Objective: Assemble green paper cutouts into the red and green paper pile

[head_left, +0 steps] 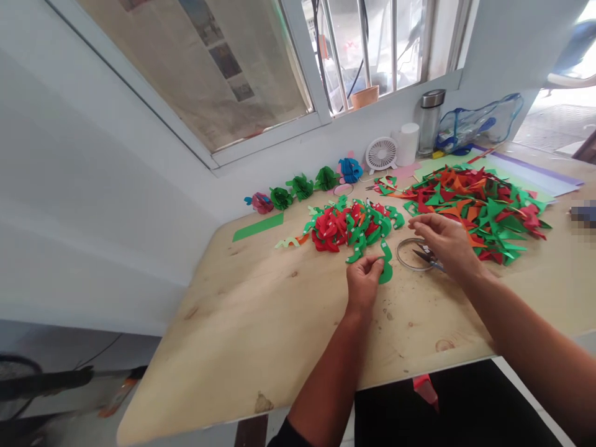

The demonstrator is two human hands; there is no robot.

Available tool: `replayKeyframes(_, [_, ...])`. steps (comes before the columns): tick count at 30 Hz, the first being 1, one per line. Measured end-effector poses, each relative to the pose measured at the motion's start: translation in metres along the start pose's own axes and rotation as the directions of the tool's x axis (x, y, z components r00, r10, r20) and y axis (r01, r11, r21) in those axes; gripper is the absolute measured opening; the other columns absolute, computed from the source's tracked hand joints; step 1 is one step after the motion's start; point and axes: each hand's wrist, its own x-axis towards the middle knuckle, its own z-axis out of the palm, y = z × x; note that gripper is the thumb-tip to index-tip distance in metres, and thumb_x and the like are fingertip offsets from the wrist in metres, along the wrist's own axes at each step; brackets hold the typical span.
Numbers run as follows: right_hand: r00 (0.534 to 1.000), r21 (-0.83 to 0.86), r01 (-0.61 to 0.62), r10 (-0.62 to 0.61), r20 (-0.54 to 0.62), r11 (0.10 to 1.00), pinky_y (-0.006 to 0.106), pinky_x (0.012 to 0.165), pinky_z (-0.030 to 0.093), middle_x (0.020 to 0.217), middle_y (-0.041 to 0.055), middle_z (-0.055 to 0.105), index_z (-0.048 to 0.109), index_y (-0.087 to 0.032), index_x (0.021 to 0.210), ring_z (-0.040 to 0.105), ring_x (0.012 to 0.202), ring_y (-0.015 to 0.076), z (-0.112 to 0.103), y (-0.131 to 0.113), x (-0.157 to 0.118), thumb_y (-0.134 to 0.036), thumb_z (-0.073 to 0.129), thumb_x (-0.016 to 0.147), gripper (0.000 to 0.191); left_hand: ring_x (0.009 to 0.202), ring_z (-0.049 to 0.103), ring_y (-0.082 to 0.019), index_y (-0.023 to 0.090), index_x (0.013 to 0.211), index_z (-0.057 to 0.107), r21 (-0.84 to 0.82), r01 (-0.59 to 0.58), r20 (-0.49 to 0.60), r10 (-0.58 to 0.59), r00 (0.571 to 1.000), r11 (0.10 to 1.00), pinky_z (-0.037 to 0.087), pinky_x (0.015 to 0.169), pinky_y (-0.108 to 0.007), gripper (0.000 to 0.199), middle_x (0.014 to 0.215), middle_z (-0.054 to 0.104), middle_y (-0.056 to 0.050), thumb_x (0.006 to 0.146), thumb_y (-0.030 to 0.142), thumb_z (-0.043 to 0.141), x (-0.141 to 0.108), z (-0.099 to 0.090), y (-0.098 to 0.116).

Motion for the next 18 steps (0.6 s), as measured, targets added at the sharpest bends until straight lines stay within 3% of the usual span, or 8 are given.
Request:
replayKeyframes(5, [0.991,-0.246,0.098,-0.071,0.116,0.964,0.027,0.056,0.044,0.073,0.0031,0.069,0.067,-0.02,0.078,0.058,0.06,0.0151,-0.025,0.009,0.005,-0.034,0.055,0.076,0.019,0.054,0.052,-0.008,0.013,0.069,0.072,-0.027,0.033,-0.02,-0.034,0.999,0.999,0.044,0.056,-0.02,0.013,0.059,0.063,-0.001,0.061,0.022,0.069,0.0,0.0,0.0])
replayKeyframes(10, [0.976,-0.611,0.212,-0.13,0.176,0.763,0.029,0.057,0.041,0.074,0.0014,0.07,0.068,-0.024,0.078,0.059,0.063,0.0171,-0.039,0.03,0.009,-0.03,0.053,0.076,0.016,0.057,0.052,-0.008,0.013,0.07,0.072,-0.064,0.048,-0.014,-0.049,0.999,0.997,0.043,0.058,-0.02,0.014,0.063,0.063,-0.001,0.06,0.023,0.07,-0.001,0.002,-0.004])
replayKeyframes(14, [0.954,-0.723,0.292,-0.135,0.268,0.626,0.028,0.055,0.036,0.077,0.0017,0.07,0.068,-0.026,0.08,0.061,0.071,0.019,-0.038,0.042,0.008,-0.029,0.051,0.078,0.017,0.059,0.053,-0.009,0.013,0.071,0.072,-0.061,0.058,0.0,-0.058,0.998,0.996,0.042,0.059,-0.021,0.016,0.066,0.064,-0.002,0.06,0.024,0.07,-0.001,0.002,-0.008])
replayKeyframes(18, [0.954,-0.757,0.291,-0.115,0.278,0.586,0.028,0.055,0.035,0.081,0.0024,0.07,0.067,-0.026,0.08,0.061,0.072,0.019,-0.035,0.042,0.005,-0.03,0.049,0.079,0.018,0.061,0.053,-0.009,0.013,0.072,0.072,-0.049,0.046,0.007,-0.046,0.999,0.998,0.041,0.059,-0.02,0.016,0.067,0.064,-0.002,0.061,0.025,0.07,0.0,0.001,-0.009])
